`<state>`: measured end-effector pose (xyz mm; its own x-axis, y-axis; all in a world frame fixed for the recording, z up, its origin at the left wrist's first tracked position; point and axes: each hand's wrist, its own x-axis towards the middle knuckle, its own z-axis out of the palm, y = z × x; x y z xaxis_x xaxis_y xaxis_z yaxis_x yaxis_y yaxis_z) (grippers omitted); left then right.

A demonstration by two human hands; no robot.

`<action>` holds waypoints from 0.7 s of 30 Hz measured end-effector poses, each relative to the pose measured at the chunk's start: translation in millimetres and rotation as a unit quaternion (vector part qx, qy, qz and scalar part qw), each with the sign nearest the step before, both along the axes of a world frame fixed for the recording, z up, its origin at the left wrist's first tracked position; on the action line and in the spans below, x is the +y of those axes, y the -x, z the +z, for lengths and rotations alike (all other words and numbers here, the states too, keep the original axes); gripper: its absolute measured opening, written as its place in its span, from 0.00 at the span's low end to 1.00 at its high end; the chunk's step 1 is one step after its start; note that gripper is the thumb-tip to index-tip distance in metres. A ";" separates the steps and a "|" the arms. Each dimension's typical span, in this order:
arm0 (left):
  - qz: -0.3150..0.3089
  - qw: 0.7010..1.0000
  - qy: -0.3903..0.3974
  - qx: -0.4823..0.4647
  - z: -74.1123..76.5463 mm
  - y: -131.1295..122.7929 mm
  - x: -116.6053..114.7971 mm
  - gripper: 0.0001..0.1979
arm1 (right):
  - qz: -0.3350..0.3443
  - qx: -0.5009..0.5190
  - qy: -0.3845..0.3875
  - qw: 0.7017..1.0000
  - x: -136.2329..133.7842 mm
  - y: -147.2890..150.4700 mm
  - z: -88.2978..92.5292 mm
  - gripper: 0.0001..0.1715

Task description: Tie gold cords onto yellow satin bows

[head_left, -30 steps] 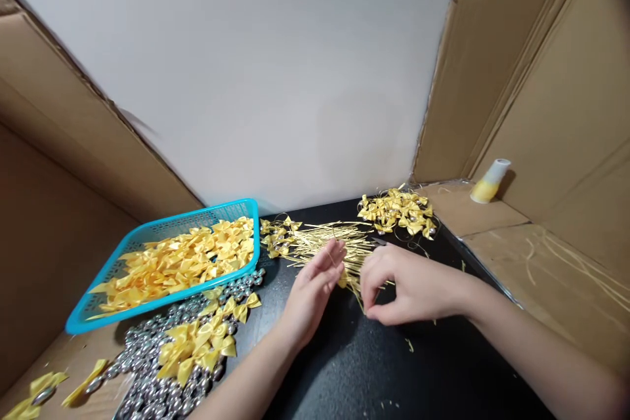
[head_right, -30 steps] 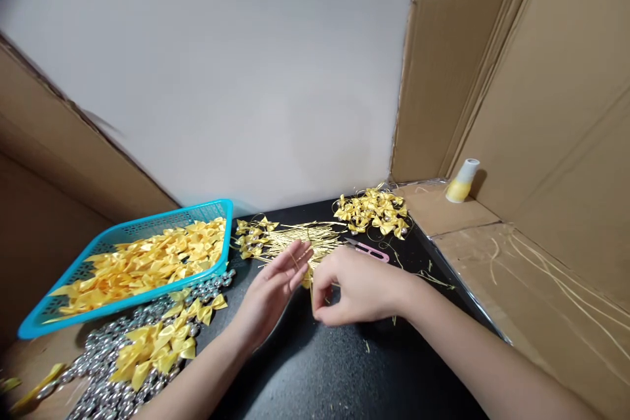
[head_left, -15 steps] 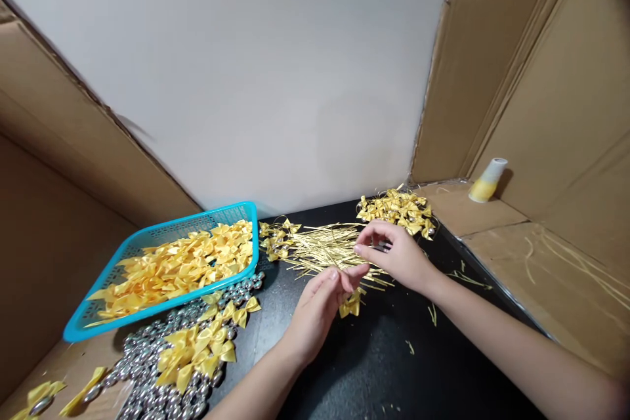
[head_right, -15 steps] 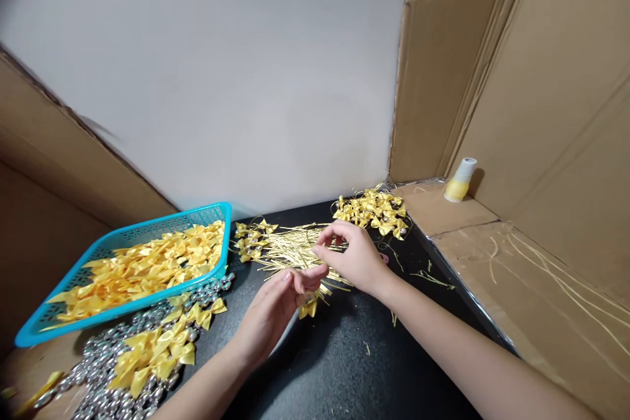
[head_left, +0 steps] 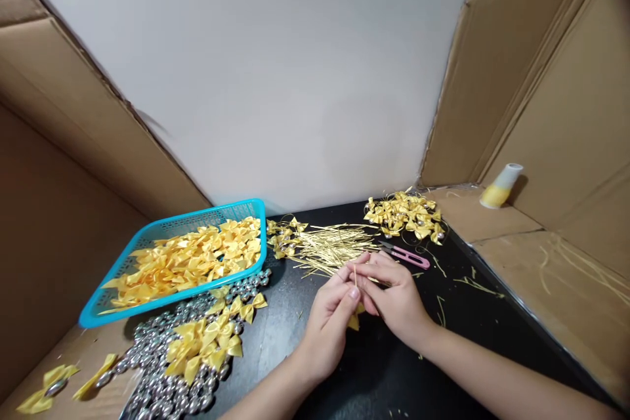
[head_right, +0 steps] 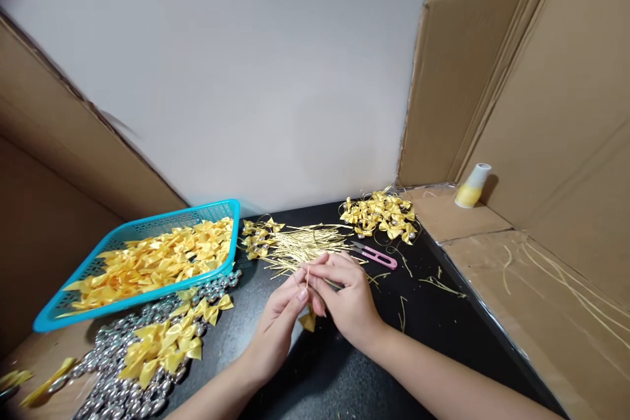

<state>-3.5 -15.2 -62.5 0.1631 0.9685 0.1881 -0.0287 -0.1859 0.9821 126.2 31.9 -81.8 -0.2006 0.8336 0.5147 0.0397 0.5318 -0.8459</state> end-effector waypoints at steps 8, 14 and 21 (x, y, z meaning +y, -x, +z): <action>-0.020 0.996 0.047 -0.072 -3.0 1.3 1.2 0.22 | 0.005 -0.113 -0.138 0.984 10.7 -12.6 9.9 0.07; -0.067 0.988 0.124 -0.056 -9.3 7.6 5.8 0.22 | 0.022 -0.228 -0.259 0.938 14.1 -19.8 23.4 0.12; -0.068 0.989 0.120 -0.050 -10.1 10.3 7.6 0.20 | 0.041 -0.255 -0.248 0.934 21.4 -27.1 32.3 0.09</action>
<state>-13.8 -7.6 -72.6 0.2879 0.9574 -0.0220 -0.1372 0.0640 0.9885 153.3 53.4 -49.5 -0.5774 0.4895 0.6534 0.3122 0.8719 -0.3773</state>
